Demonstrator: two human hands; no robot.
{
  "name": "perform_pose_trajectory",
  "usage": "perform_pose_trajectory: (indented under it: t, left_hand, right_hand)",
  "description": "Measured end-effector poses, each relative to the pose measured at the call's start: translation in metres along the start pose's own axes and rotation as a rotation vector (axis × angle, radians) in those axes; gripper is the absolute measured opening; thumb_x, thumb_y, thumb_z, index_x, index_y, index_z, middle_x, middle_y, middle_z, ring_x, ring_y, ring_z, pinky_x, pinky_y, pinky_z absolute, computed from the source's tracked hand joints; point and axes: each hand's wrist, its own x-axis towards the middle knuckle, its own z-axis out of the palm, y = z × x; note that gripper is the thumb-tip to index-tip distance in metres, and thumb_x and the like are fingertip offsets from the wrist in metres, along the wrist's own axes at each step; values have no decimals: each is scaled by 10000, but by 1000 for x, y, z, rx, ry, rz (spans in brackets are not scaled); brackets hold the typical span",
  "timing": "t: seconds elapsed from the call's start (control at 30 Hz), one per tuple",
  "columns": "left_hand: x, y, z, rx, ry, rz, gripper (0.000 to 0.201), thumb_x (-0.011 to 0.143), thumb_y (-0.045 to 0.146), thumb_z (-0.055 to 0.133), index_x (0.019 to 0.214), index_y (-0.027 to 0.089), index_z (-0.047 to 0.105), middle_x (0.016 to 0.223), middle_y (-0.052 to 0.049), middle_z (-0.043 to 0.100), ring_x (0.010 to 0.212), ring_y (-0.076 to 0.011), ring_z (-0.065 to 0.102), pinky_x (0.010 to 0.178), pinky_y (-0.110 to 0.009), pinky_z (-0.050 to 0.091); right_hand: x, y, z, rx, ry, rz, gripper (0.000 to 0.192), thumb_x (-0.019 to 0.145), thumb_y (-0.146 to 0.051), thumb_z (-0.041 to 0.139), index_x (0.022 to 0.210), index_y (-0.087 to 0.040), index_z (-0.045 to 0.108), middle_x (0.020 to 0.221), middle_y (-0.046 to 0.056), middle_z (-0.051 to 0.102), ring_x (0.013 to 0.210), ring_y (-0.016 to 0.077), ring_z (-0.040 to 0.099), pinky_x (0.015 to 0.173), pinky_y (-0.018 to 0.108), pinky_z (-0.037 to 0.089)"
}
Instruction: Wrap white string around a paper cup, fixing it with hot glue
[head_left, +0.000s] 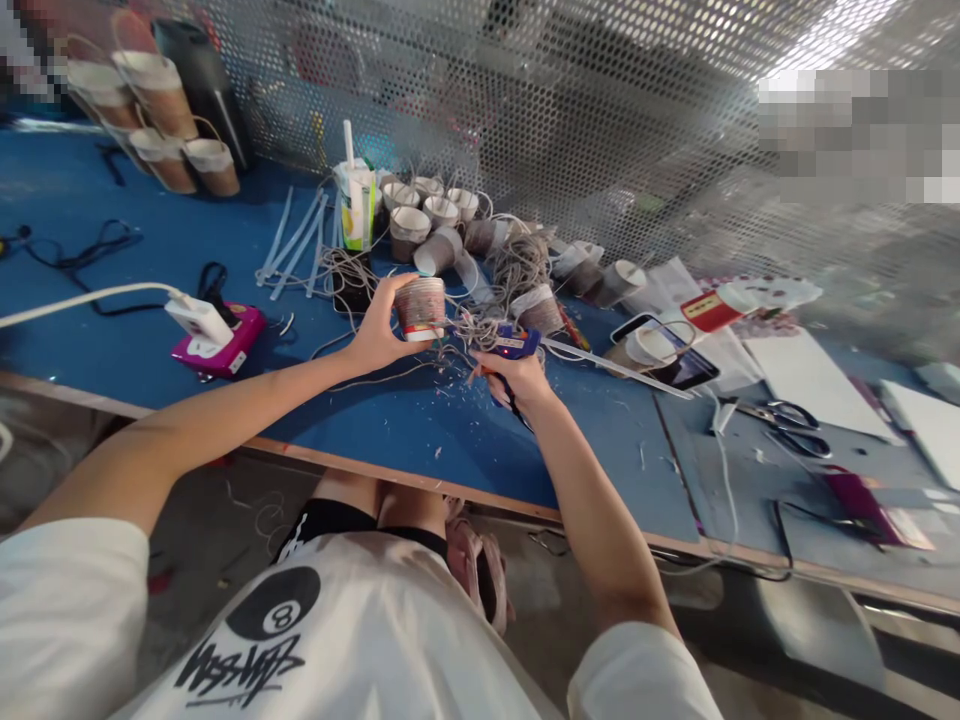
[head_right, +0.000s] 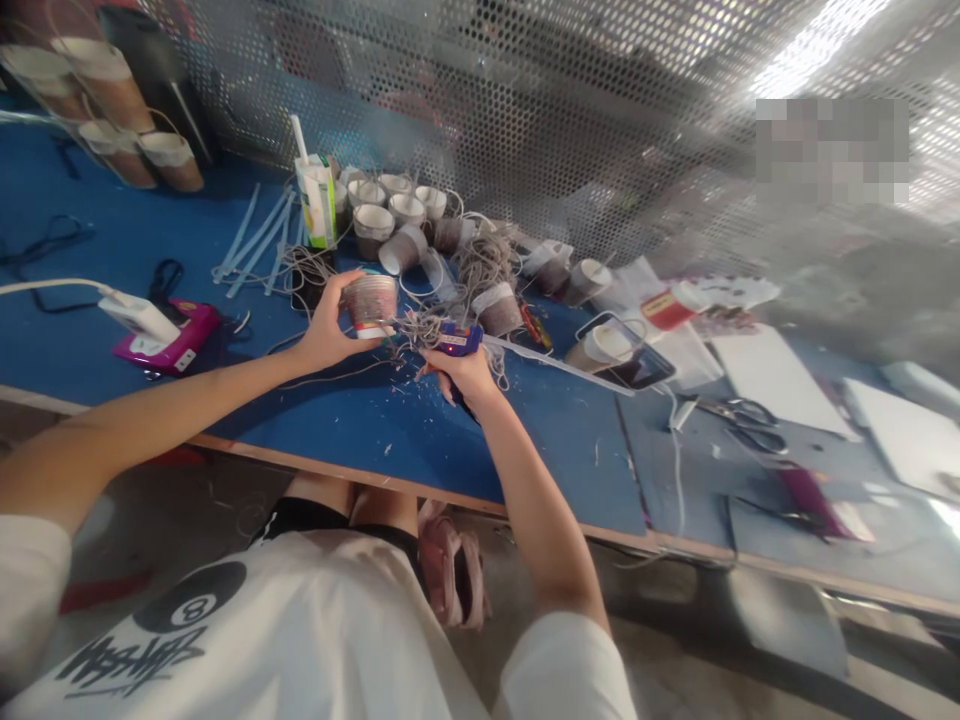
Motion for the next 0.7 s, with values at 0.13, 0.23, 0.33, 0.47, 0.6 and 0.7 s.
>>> perform_pose_trajectory:
  t: [0.13, 0.23, 0.33, 0.47, 0.6, 0.7]
  left_hand:
    - [1, 1, -1, 1, -13, 0, 883, 707, 686, 757, 1388, 265, 384, 1320, -116, 498, 1213, -282, 549, 1032, -426, 498]
    - [1, 1, -1, 11, -8, 14, 872, 718, 694, 741, 1386, 258, 389, 1298, -116, 502, 1198, -282, 551, 1024, -430, 495]
    - [2, 0, -1, 38, 1, 34, 865, 724, 713, 722, 1382, 255, 396, 1267, -111, 513, 1170, -274, 559, 991, -419, 506]
    - [2, 0, -1, 61, 14, 47, 869, 719, 729, 714, 1376, 250, 407, 1254, -109, 525, 1157, -266, 565, 982, -409, 510]
    - [2, -2, -1, 65, 20, 47, 866, 718, 724, 721, 1373, 254, 405, 1260, -112, 525, 1165, -270, 568, 989, -418, 513]
    - [2, -3, 0, 49, 31, 55, 874, 713, 720, 730, 1379, 265, 393, 1280, -110, 516, 1197, -277, 561, 1004, -422, 510]
  right_hand:
    - [2, 3, -1, -35, 6, -9, 356, 615, -395, 800, 445, -182, 572, 305, -28, 451, 215, 78, 343, 220, 217, 277]
    - [2, 1, 1, -63, 36, -10, 316, 588, -377, 764, 440, -193, 554, 302, -37, 438, 220, 79, 346, 225, 216, 285]
    - [1, -2, 4, -93, 68, 10, 258, 558, -339, 692, 412, -196, 533, 303, -34, 440, 222, 73, 344, 230, 208, 281]
    - [0, -5, 6, -109, 112, 34, 212, 527, -319, 636, 403, -206, 506, 308, -29, 448, 223, 73, 343, 226, 207, 261]
    - [0, -6, 7, -105, 112, 24, 185, 509, -305, 619, 400, -211, 502, 296, -30, 437, 226, 77, 355, 232, 204, 281]
    - [0, -6, 6, -91, 122, 22, 171, 505, -301, 620, 411, -213, 507, 298, -32, 442, 229, 79, 355, 223, 202, 273]
